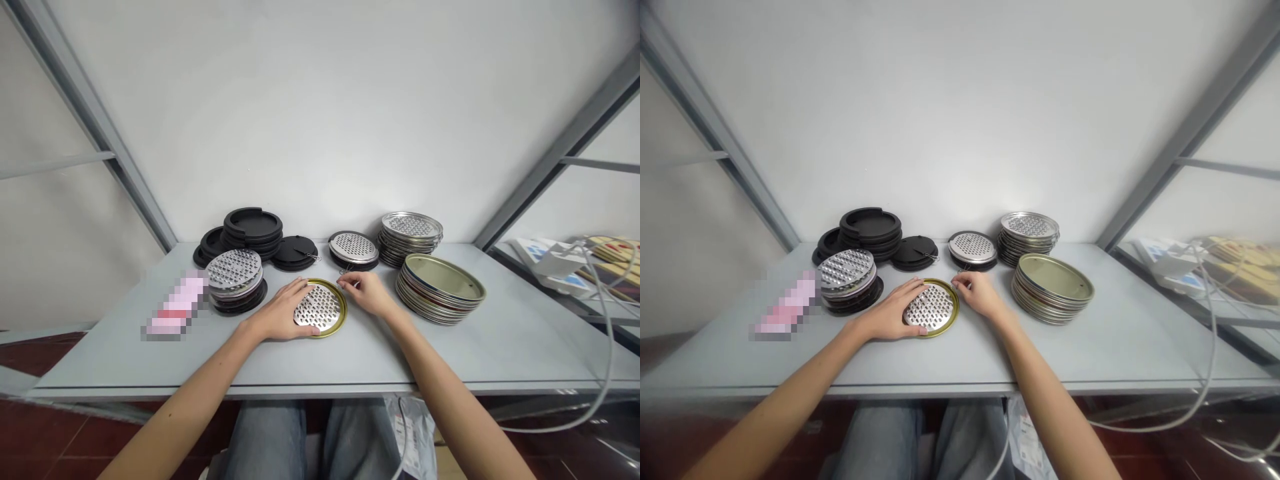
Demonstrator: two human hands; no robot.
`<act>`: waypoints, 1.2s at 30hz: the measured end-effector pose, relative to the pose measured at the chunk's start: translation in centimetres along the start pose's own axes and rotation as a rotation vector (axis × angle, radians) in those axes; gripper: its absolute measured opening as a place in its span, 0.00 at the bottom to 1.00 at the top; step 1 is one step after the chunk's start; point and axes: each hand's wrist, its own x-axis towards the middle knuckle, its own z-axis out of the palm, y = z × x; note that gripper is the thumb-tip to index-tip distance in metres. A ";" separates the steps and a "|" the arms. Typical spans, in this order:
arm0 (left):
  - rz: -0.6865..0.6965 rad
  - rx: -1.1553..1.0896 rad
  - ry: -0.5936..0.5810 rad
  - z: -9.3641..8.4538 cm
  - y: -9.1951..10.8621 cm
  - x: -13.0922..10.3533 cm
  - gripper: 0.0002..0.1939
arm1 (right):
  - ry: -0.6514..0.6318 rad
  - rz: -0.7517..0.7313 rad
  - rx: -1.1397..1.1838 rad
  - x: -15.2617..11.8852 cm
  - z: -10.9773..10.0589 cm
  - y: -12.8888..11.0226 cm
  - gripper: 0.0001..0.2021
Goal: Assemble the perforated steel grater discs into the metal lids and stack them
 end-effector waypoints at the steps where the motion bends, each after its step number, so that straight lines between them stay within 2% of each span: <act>1: -0.006 0.004 -0.004 0.0 0.0 0.0 0.51 | -0.021 -0.017 -0.008 0.0 0.1 -0.1 0.10; 6: -0.022 0.028 -0.010 0.2 0.2 0.1 0.49 | -0.094 -0.019 -0.006 -0.1 0.2 -0.3 0.09; 16: -0.077 0.093 0.069 2.1 0.9 0.6 0.44 | -0.041 -0.028 -0.141 -0.2 0.5 -0.3 0.08; 22: -0.076 0.104 0.069 1.9 1.0 0.5 0.43 | -0.030 -0.111 -0.209 -0.3 1.1 0.1 0.10; 27: -0.040 0.061 0.097 1.8 1.0 0.6 0.45 | 0.012 -0.059 -0.198 -0.1 1.2 0.3 0.09; 36: -0.027 0.078 0.107 1.9 1.0 0.5 0.43 | -0.012 -0.063 -0.203 -0.1 1.4 0.3 0.06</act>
